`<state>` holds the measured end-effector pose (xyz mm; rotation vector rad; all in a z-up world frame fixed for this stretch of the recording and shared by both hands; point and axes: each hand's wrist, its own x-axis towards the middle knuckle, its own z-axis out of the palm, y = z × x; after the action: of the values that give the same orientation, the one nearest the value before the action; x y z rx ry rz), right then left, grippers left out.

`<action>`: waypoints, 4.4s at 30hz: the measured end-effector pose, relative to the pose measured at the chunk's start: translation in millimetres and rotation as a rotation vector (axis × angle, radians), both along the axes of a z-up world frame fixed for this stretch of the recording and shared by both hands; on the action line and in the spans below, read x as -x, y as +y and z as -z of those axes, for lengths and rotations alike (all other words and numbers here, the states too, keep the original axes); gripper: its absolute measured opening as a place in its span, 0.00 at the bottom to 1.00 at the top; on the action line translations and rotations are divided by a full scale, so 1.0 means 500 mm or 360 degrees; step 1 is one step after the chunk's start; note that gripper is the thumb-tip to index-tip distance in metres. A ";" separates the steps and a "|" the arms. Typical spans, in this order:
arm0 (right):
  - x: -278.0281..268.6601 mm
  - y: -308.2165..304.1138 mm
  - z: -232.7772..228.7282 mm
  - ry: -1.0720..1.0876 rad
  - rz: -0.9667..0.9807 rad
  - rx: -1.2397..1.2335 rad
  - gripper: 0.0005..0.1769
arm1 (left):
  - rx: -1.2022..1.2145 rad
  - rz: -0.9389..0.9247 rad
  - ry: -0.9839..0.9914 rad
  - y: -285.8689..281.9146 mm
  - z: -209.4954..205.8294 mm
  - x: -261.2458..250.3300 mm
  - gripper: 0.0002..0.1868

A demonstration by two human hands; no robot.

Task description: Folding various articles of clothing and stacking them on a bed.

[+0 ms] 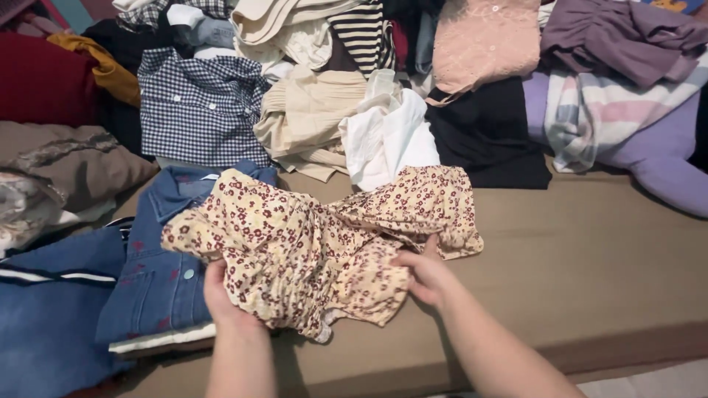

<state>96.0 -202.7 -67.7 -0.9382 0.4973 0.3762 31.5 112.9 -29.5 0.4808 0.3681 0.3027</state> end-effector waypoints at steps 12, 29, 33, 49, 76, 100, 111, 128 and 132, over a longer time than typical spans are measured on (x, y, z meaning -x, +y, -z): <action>-0.168 -0.454 -0.052 -0.0383 0.0089 0.0868 0.48 | 0.0242 0.0353 0.0360 -0.162 0.156 0.010 0.27; -0.071 -0.377 -0.006 -0.0159 -0.0262 0.0548 0.24 | -0.1095 0.0746 0.0291 -0.101 0.135 -0.059 0.21; -0.079 -0.383 -0.016 -0.0027 -0.0218 0.0196 0.26 | -0.0747 0.0742 0.0363 -0.107 0.048 -0.008 0.36; -0.088 -0.324 0.018 -0.0076 -0.0272 -0.0159 0.27 | -0.1673 0.1589 0.0787 -0.143 0.022 -0.108 0.29; -0.201 -0.357 0.007 0.0061 -0.0099 0.0236 0.23 | -0.1247 0.1203 0.0516 -0.147 0.093 -0.129 0.48; -0.150 -0.467 0.001 0.0350 -0.0695 0.1432 0.48 | -0.2194 0.0948 0.1237 -0.127 0.128 -0.132 0.56; -0.371 -0.393 -0.023 0.0066 -0.0068 0.1726 0.66 | -0.2671 0.1053 0.1246 -0.120 0.114 -0.257 0.49; -0.423 -0.331 -0.108 -0.0075 -0.0759 0.1797 0.23 | -0.2127 0.1418 0.0772 -0.106 0.207 -0.301 0.22; -0.429 -0.302 -0.133 -0.0156 -0.0725 0.1369 0.22 | -0.2071 0.1494 0.0846 -0.127 0.126 -0.288 0.33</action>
<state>310.3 -353.9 -1.2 -1.9104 0.3446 0.5337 175.4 49.5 -92.3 1.9502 0.3814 -0.5899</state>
